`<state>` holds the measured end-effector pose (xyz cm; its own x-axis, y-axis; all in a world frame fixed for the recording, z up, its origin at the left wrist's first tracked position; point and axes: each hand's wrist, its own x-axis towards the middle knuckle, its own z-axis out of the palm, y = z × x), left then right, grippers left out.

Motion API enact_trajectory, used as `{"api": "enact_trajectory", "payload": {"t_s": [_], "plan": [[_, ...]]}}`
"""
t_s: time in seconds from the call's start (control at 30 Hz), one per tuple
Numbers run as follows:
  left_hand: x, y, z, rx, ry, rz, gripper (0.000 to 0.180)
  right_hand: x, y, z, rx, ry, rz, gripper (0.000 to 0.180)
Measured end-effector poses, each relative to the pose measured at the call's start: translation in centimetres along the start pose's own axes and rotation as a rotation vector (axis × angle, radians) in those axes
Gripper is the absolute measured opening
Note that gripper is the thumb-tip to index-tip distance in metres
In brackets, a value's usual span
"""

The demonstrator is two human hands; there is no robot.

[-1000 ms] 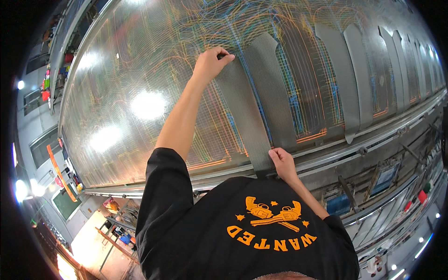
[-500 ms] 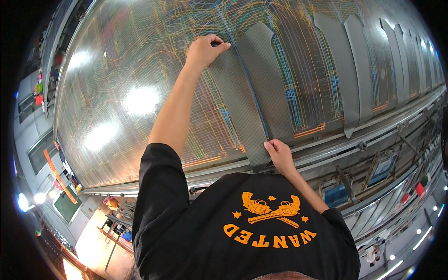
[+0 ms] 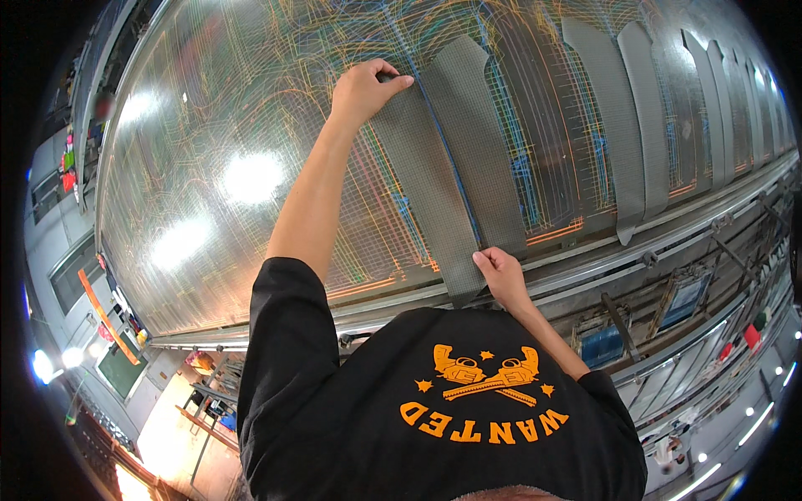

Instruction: The person is assembling solar panels on a large metal rack in a factory setting. They repeatedly pick up grey mesh strips and carefully align them with the edges of the solar panels, pressing them down to secure them in place.

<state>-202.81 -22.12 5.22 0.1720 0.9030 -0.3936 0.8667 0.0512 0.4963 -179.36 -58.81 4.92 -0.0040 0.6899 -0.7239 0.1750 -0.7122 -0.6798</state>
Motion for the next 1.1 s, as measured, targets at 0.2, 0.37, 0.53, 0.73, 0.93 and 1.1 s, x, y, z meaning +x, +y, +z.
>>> {"api": "enact_trajectory", "payload": {"t_s": [0.2, 0.37, 0.53, 0.73, 0.93, 1.1], "plan": [[0.0, 0.0, 0.0, 0.004, 0.008, -0.005, 0.045, 0.0, 0.0, -0.1, -0.012, -0.001, -0.010, 0.032], [0.1, 0.1, -0.1, 0.015, 0.003, -0.023, 0.045, 0.0, -0.1, 0.0, 0.006, 0.005, -0.005, 0.032], [0.2, 0.5, -0.3, -0.003, -0.035, -0.056, 0.045, -0.2, -0.6, -0.1, -0.034, 0.030, -0.014, 0.037], [0.9, -1.3, 0.7, -0.001, 0.033, 0.059, 0.047, 0.0, -0.3, -0.5, -0.151, 0.065, -0.010, 0.052], [1.7, -2.4, 1.1, 0.020, 0.029, 0.083, 0.056, 0.5, 0.4, -0.3, -0.105, 0.061, 0.046, 0.058], [0.5, 0.8, -0.4, 0.028, 0.053, 0.004, 0.046, 0.3, -0.2, -0.4, -0.121, 0.095, 0.056, 0.059]]}}
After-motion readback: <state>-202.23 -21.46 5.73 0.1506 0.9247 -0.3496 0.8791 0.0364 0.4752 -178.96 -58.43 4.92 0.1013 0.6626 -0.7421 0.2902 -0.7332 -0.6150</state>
